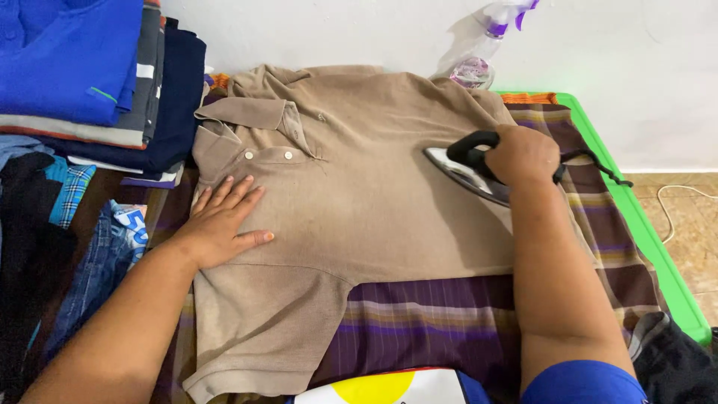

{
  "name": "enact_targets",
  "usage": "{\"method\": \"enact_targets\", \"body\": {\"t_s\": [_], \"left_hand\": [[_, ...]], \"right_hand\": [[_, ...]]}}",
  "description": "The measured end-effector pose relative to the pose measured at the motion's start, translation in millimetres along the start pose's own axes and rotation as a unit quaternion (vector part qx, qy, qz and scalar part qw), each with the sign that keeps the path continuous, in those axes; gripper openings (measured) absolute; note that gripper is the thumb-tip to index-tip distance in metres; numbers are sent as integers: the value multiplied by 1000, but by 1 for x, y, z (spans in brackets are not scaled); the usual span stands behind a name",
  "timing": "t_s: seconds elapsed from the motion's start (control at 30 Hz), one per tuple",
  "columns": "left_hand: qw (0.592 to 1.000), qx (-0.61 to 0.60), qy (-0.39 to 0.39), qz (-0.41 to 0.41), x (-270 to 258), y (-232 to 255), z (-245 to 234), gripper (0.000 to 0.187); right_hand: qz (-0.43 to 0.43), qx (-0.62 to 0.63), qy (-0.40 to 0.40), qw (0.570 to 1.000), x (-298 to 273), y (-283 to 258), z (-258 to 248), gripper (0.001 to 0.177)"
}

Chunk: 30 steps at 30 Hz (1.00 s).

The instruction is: Iron a brown polo shirt on a table.

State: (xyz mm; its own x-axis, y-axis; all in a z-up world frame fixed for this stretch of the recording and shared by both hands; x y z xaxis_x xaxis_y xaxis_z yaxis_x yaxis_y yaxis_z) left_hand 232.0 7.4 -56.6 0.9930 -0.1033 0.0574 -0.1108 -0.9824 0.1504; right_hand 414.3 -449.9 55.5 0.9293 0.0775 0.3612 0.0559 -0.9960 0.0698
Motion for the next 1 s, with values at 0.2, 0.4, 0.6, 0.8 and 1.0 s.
{"method": "enact_targets", "body": {"t_s": [0.2,0.4,0.6,0.8,1.0], "left_hand": [[1000,9,-7,-7,2,2,-1,96],[1000,6,-10,-11,3,-1,4,96],[1000,13,3,-4,5,-4,9,101],[1000,14,26,5,4,-3,3,97],[1000,6,19,1,1,1,-2,97]], "right_hand": [[-11,-25,-26,999,-24,-23,-7,31],[-230,79,-36,969,-98,-146,-35,25],[-305,129,10,943,-97,-156,-30,23],[-16,6,-67,998,-10,-40,-8,33],[91,-33,9,995,7,39,7,28]]}}
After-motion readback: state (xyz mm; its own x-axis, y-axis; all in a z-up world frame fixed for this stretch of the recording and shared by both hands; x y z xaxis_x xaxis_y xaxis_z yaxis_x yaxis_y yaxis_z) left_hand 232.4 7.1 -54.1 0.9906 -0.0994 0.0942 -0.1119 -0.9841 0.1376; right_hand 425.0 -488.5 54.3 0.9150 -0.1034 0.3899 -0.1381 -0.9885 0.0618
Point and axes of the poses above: each hand's wrist, its own x-axis towards the middle knuckle, its own z-axis out of the palm, y = z × x, the point moved 7 cm from there along x, towards the middle knuckle, and after that the axes turned 11 degrees about y, right-handed, at the moved point
